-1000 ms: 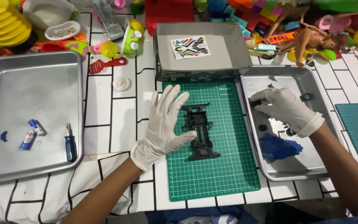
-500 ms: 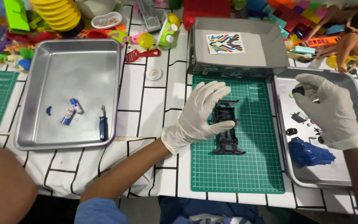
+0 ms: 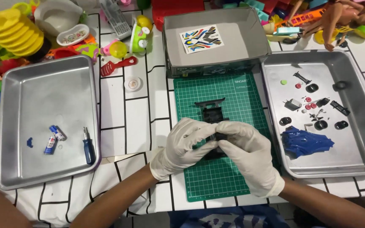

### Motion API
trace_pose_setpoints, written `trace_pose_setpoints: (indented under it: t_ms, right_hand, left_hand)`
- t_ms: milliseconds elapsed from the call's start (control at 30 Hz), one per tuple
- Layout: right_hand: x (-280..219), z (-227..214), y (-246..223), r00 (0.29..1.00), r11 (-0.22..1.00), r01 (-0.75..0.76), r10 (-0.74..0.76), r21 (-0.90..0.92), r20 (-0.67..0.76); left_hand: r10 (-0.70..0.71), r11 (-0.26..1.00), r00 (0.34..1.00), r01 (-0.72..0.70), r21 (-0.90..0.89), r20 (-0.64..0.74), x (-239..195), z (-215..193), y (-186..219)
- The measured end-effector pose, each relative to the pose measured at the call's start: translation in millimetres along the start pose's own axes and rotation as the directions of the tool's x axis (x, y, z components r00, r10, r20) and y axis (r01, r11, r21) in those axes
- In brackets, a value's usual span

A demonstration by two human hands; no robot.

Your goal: Assembling a small black toy car chassis with various internal components like gears and axles on a cutting mat.

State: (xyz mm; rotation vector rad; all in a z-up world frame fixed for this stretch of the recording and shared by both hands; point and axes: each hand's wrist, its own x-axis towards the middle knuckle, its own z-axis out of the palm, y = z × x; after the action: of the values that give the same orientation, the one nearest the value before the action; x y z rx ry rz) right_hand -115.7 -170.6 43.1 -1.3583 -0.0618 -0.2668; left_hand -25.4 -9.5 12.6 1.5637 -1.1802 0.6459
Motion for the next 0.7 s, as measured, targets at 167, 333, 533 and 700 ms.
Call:
trace_pose_setpoints:
  t_ms: [167,333,533,700]
  right_hand:
    - [-1.5,-10.5,20.5,0.987,0.984,0.153,-0.148,-0.089,0.06]
    - [0.4,-13.9,34.2,0.981,0.969,0.188,-0.193,-0.16,-0.016]
    - [6.2,-21.9,40.0,0.966,0.943,0.258,-0.259,-0.211,0.024]
    - [7.8,-22.8,32.2,0.972,0.94,0.237,-0.232,-0.247,0.049]
  left_hand:
    - [-0.11,0.993,0.994,0.111,-0.047,0.017,-0.2,-2.6,4.0]
    - [-0.154,0.981,0.988,0.156,-0.111,0.034,-5.7,-0.2,5.7]
    - [-0.197,0.972,0.98,0.198,-0.129,0.02,-5.2,3.8,0.2]
    - [-0.251,0.957,0.968,0.248,-0.151,0.002,-11.7,8.1,-3.1]
